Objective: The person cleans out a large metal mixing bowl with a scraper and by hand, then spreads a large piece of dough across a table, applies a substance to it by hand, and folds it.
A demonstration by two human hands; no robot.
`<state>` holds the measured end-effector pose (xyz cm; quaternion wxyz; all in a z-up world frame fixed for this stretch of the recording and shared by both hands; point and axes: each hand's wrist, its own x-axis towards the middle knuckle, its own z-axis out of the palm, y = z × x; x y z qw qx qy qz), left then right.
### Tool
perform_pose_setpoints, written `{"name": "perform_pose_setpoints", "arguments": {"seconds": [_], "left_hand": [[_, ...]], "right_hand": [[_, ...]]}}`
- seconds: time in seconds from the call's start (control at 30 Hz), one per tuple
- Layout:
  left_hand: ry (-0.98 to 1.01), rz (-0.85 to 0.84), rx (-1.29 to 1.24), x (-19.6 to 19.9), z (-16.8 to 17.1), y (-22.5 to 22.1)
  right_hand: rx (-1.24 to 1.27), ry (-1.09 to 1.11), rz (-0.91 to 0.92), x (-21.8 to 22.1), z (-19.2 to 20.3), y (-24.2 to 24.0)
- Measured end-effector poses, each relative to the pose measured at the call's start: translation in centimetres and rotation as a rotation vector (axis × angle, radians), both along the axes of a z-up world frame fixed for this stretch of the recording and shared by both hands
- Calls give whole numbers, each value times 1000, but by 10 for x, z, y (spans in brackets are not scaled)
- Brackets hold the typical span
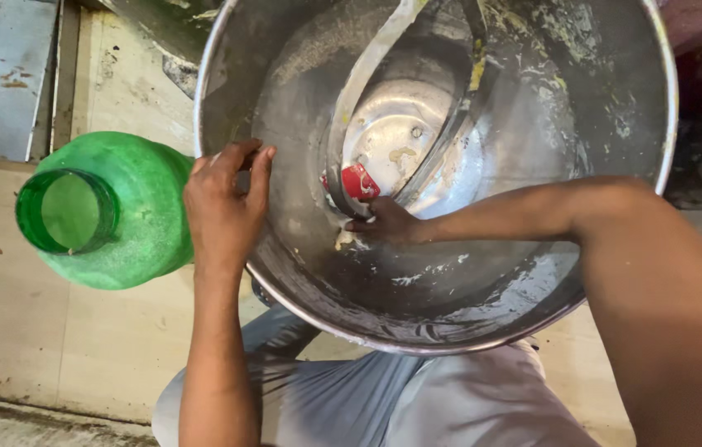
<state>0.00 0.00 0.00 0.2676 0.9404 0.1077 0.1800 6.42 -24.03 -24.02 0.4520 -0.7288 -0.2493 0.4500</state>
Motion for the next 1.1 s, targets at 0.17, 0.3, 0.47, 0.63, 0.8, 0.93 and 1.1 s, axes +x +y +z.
{"name": "perform_pose_setpoints", "arguments": {"seconds": [0.17,0.3,0.47,0.63,0.8,0.93,1.1], "left_hand": [[33,-73,73,3,9,-3],[8,-110,64,2,9,-4],[8,-67,-14,3,13,-3],[-2,-92,55,1,12,-6],[-7,-41,-103,1,8,-2],[-64,-80,35,-2,8,-5],[-12,-72,0,2,11,-4]], "right_hand": [[-24,33,-15,13,46,18],[1,499,-357,25,65,9],[-289,218,-444,34,40,-32],[-522,70,-565,-3,-1,-7],[-449,168,-650,-13,20,3],[-374,214,-551,-1,43,-11],[-594,257,-439,11,59,4]]}}
